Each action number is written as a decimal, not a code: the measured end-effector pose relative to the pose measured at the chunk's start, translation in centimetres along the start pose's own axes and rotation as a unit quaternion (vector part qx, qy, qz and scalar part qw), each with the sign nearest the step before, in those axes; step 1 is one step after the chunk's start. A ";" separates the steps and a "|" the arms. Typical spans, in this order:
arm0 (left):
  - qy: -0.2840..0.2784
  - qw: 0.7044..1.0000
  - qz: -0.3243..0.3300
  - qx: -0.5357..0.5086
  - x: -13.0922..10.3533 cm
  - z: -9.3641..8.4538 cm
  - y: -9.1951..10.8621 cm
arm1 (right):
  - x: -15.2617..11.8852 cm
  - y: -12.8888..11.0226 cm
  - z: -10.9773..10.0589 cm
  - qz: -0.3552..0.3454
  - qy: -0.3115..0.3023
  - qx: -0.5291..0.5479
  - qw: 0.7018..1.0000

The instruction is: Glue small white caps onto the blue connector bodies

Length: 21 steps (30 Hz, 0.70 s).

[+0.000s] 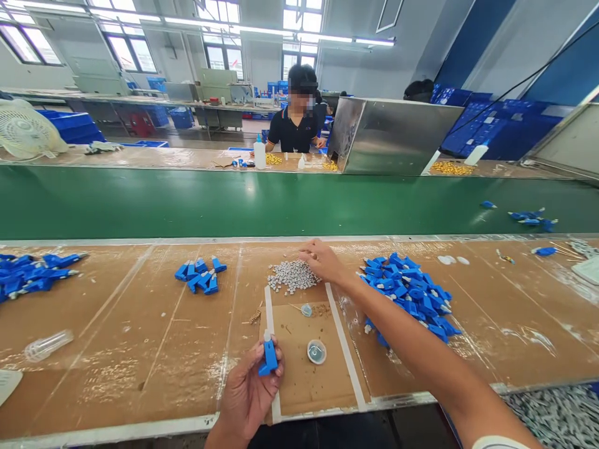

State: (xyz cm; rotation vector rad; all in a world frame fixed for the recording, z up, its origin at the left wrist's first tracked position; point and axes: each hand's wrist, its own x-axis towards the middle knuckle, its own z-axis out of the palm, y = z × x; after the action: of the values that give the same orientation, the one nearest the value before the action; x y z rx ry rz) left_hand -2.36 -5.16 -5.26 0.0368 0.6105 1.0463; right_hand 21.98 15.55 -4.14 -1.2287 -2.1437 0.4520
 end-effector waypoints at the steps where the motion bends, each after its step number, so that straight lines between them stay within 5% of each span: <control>1: 0.000 1.000 -0.002 0.001 0.0 0.0 0.0 | 0.7 -0.1 0.0 0.001 0.004 -0.009 1.000; 6: -0.006 1.000 0.001 0.008 -0.1 -0.1 -0.2 | 3.1 -1.7 1.8 -0.057 -0.071 -0.032 0.995; 10: -0.002 1.000 0.009 -0.013 -0.1 -0.4 -0.4 | 2.0 -3.1 2.8 -0.093 -0.122 -0.037 0.987; 16: -0.015 1.000 0.005 0.011 -0.1 -0.4 -0.5 | -0.6 -4.5 -0.1 -0.093 -0.108 -0.048 0.989; 21: -0.026 0.999 -0.004 0.028 -0.1 -0.2 -0.5 | -1.6 -5.7 -0.3 -0.136 -0.182 -0.043 0.973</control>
State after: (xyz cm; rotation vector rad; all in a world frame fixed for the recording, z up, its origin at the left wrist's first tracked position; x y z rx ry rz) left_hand -2.13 -5.55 -5.53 0.1107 0.5916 1.0164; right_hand 19.07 11.25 -1.27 -0.9285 -2.6222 0.4999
